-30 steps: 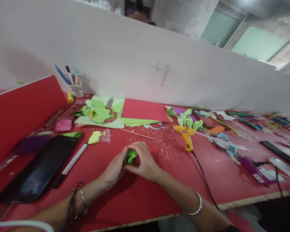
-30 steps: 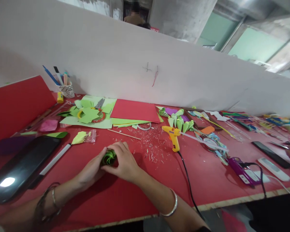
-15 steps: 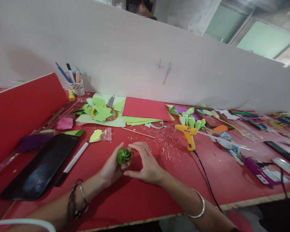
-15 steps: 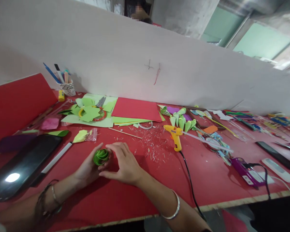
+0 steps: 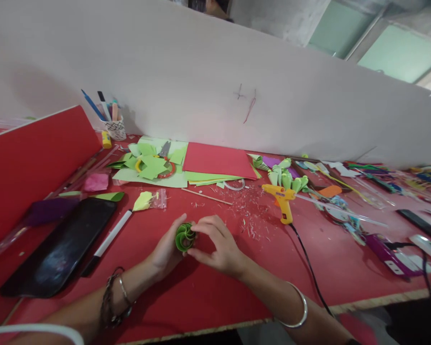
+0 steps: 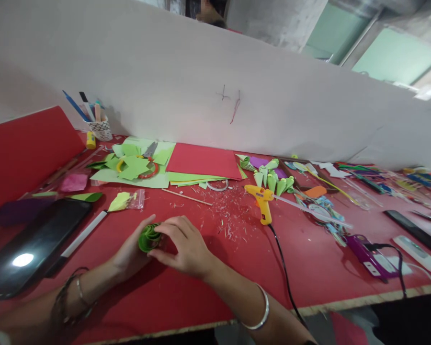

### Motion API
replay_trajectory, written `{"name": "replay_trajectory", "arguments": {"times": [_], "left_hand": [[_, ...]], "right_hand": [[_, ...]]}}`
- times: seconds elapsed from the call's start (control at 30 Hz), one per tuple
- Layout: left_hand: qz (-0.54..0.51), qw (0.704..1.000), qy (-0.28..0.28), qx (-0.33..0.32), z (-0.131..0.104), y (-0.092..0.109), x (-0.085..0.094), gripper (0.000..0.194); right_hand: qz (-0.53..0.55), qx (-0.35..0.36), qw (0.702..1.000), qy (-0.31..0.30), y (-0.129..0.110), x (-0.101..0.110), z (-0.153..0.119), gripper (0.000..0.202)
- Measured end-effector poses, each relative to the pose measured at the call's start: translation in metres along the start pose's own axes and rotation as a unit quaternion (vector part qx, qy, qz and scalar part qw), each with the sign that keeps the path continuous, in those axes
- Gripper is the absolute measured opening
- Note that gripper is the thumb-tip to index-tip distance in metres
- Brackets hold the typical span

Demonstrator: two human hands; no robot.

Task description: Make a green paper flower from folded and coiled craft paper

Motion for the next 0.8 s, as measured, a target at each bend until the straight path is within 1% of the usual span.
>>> {"name": "replay_trajectory", "arguments": {"times": [0.1, 0.3, 0.53, 0.6, 0.67, 0.73, 0.77, 0.8], "left_hand": [[-0.048, 0.999, 0.004, 0.014, 0.000, -0.001, 0.000, 0.030], [-0.061, 0.998, 0.020, 0.005, -0.002, 0.001, -0.002, 0.027], [-0.021, 0.999, -0.018, -0.015, -0.002, -0.001, -0.002, 0.029], [0.017, 0.999, -0.022, -0.043, -0.001, -0.001, -0.001, 0.031], [0.081, 0.992, -0.013, -0.101, 0.000, 0.003, 0.003, 0.033], [0.164, 0.971, -0.022, -0.173, 0.002, 0.011, 0.007, 0.034], [0.210, 0.954, -0.038, -0.209, 0.002, 0.016, 0.009, 0.034], [0.263, 0.933, -0.070, -0.234, 0.001, 0.021, 0.011, 0.034]], "right_hand": [[0.002, 0.018, 1.000, 0.024, 0.000, 0.001, 0.000, 0.023], [0.005, -0.012, 1.000, 0.020, 0.003, -0.001, -0.001, 0.015], [0.005, -0.030, 1.000, 0.000, 0.006, -0.002, -0.001, 0.009], [0.010, -0.031, 0.999, -0.003, 0.006, -0.001, -0.001, 0.009], [0.012, -0.032, 0.999, -0.005, 0.007, 0.000, 0.000, 0.010], [0.011, -0.038, 0.999, -0.007, 0.007, 0.002, 0.000, 0.010], [0.011, -0.042, 0.999, -0.008, 0.008, 0.003, 0.000, 0.010], [0.012, -0.047, 0.999, -0.007, 0.009, 0.003, -0.001, 0.010]]}}
Point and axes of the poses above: each hand's wrist, its own z-axis towards the middle knuckle, its own x-axis out of the back of the hand, y = z × x, the point moved 2 cm from there along z, towards the middle knuckle, and after that the axes turned 3 degrees about -x, right-handed, at the moved point
